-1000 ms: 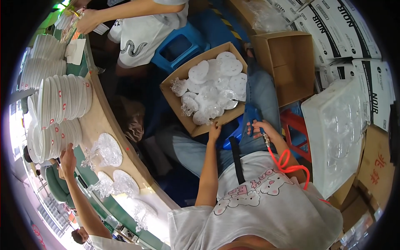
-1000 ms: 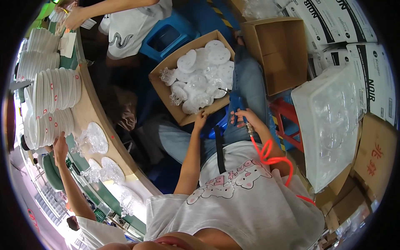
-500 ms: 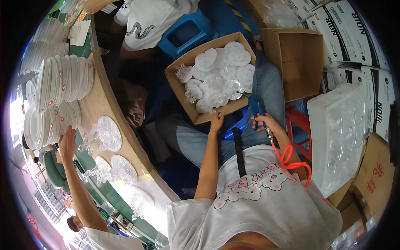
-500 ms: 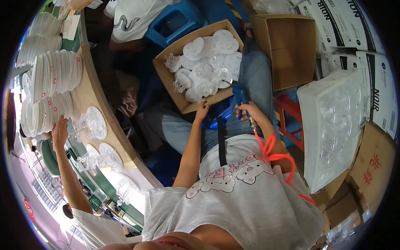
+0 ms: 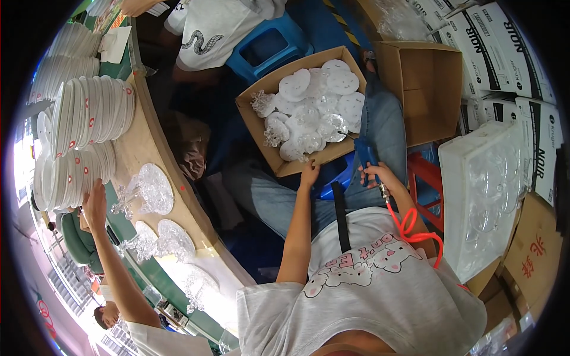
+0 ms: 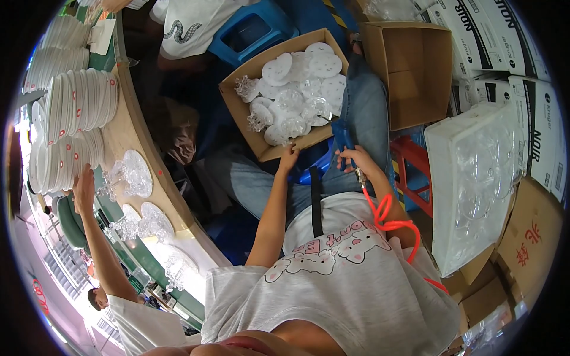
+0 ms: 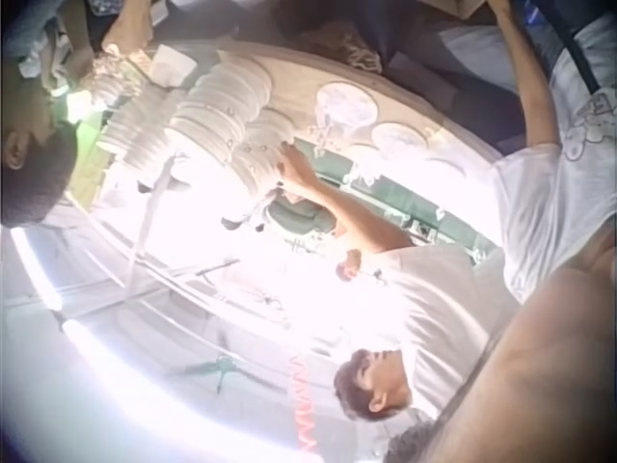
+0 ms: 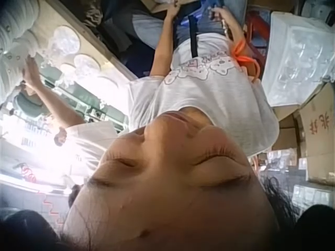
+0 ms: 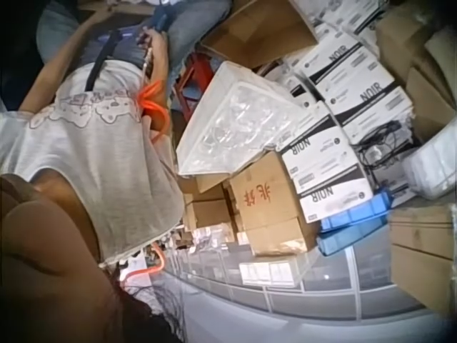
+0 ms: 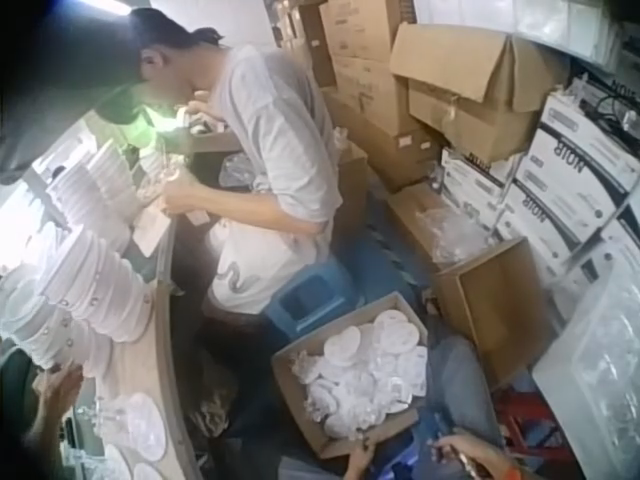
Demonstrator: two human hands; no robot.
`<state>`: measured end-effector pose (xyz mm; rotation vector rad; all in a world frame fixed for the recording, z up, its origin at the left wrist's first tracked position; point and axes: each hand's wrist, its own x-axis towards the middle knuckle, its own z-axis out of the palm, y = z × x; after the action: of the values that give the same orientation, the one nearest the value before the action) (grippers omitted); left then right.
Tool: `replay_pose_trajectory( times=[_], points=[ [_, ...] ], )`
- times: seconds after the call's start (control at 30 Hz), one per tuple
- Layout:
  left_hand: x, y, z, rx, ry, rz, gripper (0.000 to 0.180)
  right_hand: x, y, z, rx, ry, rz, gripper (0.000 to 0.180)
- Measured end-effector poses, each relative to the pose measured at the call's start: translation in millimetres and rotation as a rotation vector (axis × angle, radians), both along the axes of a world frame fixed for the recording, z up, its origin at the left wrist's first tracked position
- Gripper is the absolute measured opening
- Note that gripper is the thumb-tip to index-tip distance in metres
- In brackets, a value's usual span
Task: Cleaning and inspecting plastic light fixture components using a compressed air duster.
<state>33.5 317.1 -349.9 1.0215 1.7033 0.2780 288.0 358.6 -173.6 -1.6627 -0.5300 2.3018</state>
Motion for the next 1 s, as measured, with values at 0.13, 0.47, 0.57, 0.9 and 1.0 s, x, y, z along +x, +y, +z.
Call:
replay_pose_trajectory(
  times=[0.13, 0.47, 0.57, 0.9, 1.0],
  points=[
    [-4.2, -0.4, -3.4, -0.002, 0.002, -0.002, 0.046, -1.7, 1.4, 2.3, -0.003, 0.026, -0.018, 0.027],
    [2.1, -2.3, -0.9, 0.024, 0.031, -0.016, 0.046, 1.6, -1.5, 2.9, 0.009, -0.002, 0.009, 0.027],
    [4.0, 0.5, -0.5, 0.017, 0.02, -0.002, 0.046, 2.4, 0.7, 3.1, 0.002, -0.004, 0.012, 0.028],
    [6.8, 1.9, -3.0, 0.009, 0.042, 0.001, 0.046, 5.8, 2.3, -7.5, -0.056, 0.088, -0.037, 0.024],
    [6.9, 1.1, -1.6, 0.032, 0.045, 0.011, 0.048, 7.4, 2.4, -8.8, -0.025, 0.099, 0.011, 0.031]
  ],
)
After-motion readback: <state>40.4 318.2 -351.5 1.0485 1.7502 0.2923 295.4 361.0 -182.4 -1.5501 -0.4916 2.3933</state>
